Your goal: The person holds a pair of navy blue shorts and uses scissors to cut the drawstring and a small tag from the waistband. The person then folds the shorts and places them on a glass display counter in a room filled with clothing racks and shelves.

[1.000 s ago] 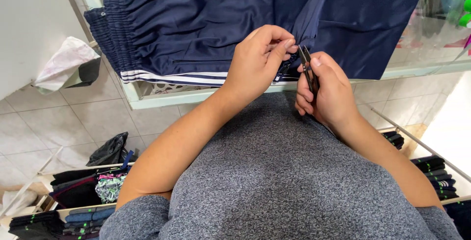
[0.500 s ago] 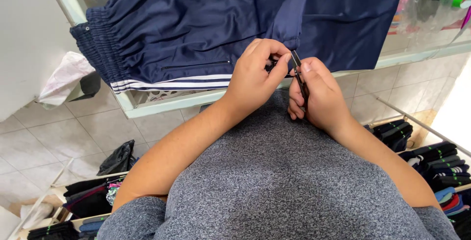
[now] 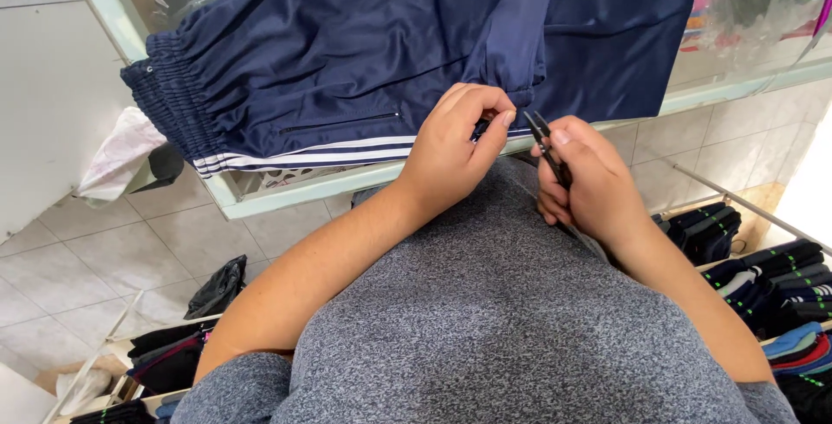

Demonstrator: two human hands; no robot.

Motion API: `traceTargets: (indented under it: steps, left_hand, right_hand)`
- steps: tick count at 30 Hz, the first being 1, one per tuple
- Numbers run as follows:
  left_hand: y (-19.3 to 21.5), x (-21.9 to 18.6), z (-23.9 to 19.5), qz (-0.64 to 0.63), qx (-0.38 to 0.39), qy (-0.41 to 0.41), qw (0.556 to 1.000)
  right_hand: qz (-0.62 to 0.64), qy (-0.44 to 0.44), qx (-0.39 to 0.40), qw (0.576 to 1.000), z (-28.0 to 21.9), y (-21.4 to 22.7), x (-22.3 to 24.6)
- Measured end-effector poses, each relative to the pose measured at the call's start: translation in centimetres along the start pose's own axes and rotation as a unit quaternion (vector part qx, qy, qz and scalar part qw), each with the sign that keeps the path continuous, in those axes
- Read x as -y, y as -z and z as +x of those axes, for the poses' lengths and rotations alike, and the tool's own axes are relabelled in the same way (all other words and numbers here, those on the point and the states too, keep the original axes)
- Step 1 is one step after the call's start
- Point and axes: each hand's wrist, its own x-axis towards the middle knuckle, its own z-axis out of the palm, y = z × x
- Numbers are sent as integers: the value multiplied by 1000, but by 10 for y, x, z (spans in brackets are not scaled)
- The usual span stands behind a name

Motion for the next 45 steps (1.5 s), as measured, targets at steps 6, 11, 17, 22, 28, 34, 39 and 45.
traceTargets:
  steps: [6,11,17,22,28,34,39,45]
  left_hand:
    - [-1,-1,1,-2,14,-9,1000]
    - [-1,1,-1,1,21,-19,1000]
    - [-3,6,-4,2,18,-26,999]
    - [-3,6,-3,-7,25,-20,999]
    - [-2,5,-1,-11,26,-12,1000]
    - [-3,7,-1,-11,28,-16,999]
    - [-3,9,-2,-10,27,-17,999]
    - [-3,10,-2,-18,24,-1,1000]
  right_hand:
    - [-28,-5,16,999,4,4,12]
    - [-28,-7,12,1000,11,2,8]
    - [-48,-15,5,999,16,-5,9]
    - [-19,-13,0,1000,20,-4,5]
    - [15,-15,-6,1000,26,-8,3]
    - [21,-11,-11,1000,28,-9,2]
    - [26,-8,-14,1000,27,-11,3]
    - [24,5,-1,1000,29,-11,4]
